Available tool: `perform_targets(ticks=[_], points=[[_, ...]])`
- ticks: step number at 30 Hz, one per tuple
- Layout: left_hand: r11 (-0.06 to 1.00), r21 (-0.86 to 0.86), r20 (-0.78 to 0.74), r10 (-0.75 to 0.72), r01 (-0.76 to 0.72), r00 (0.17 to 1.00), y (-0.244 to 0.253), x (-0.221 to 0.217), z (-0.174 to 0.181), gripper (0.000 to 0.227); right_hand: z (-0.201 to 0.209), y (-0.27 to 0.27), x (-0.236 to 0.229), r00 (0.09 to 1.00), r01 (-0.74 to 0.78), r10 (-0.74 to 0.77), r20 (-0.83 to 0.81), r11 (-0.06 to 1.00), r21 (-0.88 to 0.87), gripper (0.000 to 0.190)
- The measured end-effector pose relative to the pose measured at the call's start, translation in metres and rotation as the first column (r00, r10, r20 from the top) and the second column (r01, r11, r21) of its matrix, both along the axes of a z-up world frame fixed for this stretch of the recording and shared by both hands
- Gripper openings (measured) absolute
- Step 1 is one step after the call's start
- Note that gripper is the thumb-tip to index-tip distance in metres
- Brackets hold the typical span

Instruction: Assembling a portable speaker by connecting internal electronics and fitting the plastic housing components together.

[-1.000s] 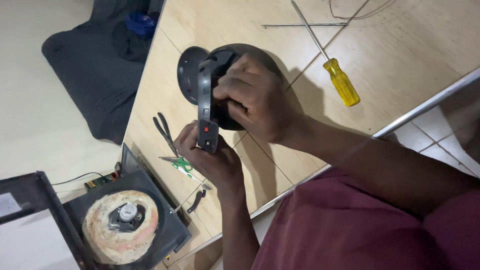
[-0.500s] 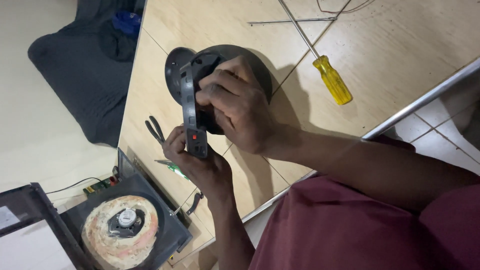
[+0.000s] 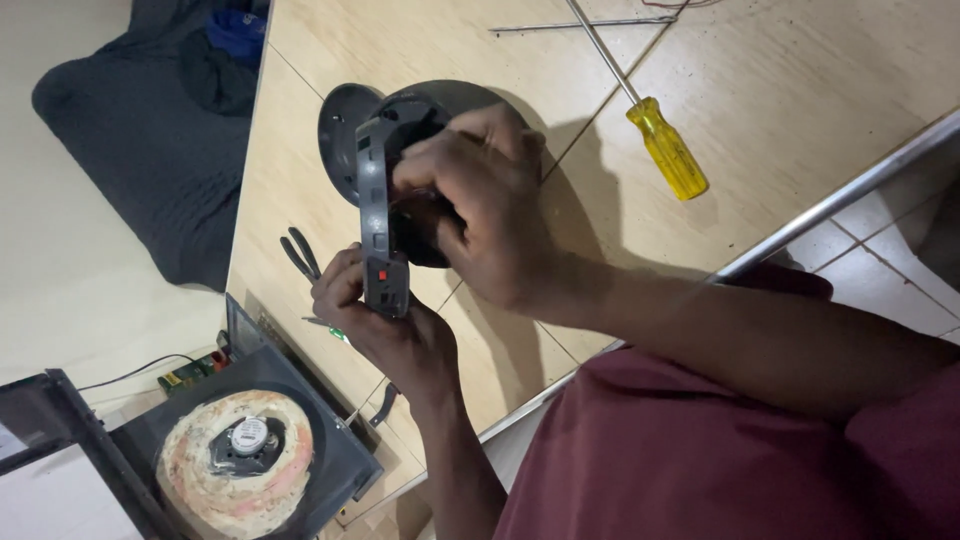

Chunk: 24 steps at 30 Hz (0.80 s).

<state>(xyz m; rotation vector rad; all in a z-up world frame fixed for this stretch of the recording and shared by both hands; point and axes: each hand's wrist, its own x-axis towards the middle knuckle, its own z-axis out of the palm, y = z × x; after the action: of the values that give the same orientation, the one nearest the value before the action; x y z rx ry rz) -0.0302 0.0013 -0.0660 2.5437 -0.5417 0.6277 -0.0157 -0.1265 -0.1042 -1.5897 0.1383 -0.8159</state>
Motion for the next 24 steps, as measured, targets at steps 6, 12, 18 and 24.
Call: perform_targets(ticks=[6, 12, 18, 24], points=[[0.999, 0.051, 0.001, -0.008, 0.008, 1.0, 0.0, 0.0, 0.005, 0.043, -0.009, -0.008, 0.004, 0.995, -0.016, 0.027, 0.096, 0.993, -0.114, 0.026], [0.996, -0.076, 0.006, -0.054, 0.054, 0.999, -0.002, 0.003, 0.003, 0.037, -0.001, -0.016, 0.002, 0.991, -0.078, 0.086, 0.1, 0.994, -0.081, 0.017], [0.998, -0.034, 0.003, -0.05, 0.05, 0.999, 0.005, 0.005, 0.002, 0.034, 0.003, -0.015, 0.002, 0.992, -0.029, 0.041, 0.116, 0.994, -0.105, 0.017], [0.998, -0.058, -0.029, -0.04, 0.038, 0.999, 0.002, 0.003, 0.006, 0.032, 0.008, -0.011, 0.002, 0.989, 0.015, -0.003, 0.148, 0.997, -0.076, 0.018]])
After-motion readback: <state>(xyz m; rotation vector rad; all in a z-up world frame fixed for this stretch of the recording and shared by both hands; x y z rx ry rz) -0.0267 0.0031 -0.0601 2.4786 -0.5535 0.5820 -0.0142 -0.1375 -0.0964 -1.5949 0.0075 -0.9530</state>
